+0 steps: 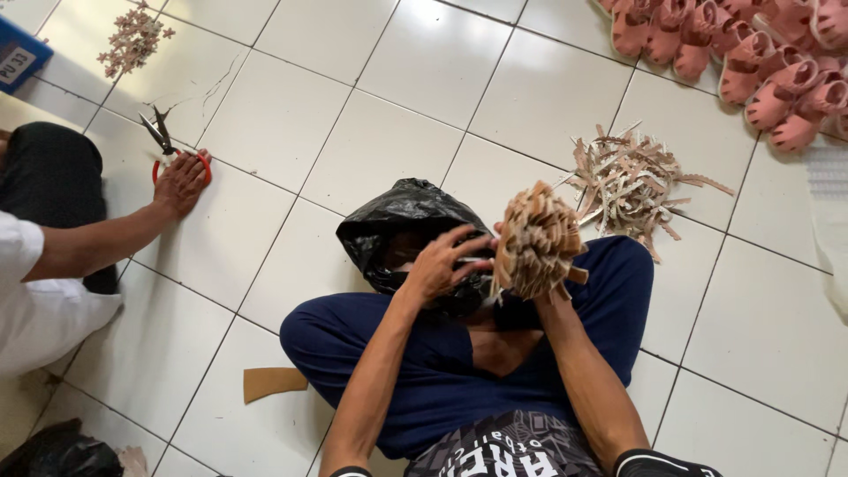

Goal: The person sits on the floor and sorts small, star-shaped shoe parts from a black plastic bag. They place the parts into piles on the floor, then gather them back into the bag and tie it shut. The person then opens the bag again to continue sorting the parts.

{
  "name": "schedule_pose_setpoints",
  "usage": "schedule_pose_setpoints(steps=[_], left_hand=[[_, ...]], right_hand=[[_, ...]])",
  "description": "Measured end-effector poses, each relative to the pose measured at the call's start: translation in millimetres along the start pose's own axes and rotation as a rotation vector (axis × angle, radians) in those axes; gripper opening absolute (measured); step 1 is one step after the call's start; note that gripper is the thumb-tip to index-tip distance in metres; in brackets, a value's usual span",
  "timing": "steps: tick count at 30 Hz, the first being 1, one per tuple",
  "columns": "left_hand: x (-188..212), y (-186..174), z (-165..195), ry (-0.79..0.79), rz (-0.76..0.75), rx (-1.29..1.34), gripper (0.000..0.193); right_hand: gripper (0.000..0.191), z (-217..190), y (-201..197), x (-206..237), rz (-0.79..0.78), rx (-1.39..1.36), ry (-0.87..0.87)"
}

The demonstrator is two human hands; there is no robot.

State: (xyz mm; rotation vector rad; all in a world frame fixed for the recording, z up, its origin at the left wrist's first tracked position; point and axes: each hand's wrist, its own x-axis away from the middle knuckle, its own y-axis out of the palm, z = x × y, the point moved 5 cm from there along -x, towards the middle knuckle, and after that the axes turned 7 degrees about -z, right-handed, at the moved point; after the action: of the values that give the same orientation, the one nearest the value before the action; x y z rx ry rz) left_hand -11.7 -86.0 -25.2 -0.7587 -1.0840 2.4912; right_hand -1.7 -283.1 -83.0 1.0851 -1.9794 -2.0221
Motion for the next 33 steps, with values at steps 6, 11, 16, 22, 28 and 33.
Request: schedule_pose_setpoints(steps=[6, 11, 16, 22, 28, 33], left_hand=[[37, -51, -54, -0.647, -0.194, -0.251, 0.018], [23, -49, 2, -0.037, 0.151, 0.272, 0.056], [7, 2, -10, -0.423, -0.25, 0.796, 0.028], [40, -10, -106, -0.552, -0.542, -0.267, 0.029], [77, -6, -166, -0.962, -0.619, -0.273, 0.047], [94, -70, -150, -1.249, -0.517, -0.596, 0.046]], right_hand=[[0.068, -6, 15, -6, -0.007, 0.085, -0.007], [0.065, 8, 18, -19, -0.044, -0.088, -0.019], [0.071, 5, 23, -23, 0.025, -0.031, -0.021], [0.07, -44, 16, 16, 0.107, 0.292, -0.134], [0.063, -70, -43, 52, 0.622, 0.589, -0.274], [0.055, -55, -47, 49, 0.748, 0.63, -0.087]])
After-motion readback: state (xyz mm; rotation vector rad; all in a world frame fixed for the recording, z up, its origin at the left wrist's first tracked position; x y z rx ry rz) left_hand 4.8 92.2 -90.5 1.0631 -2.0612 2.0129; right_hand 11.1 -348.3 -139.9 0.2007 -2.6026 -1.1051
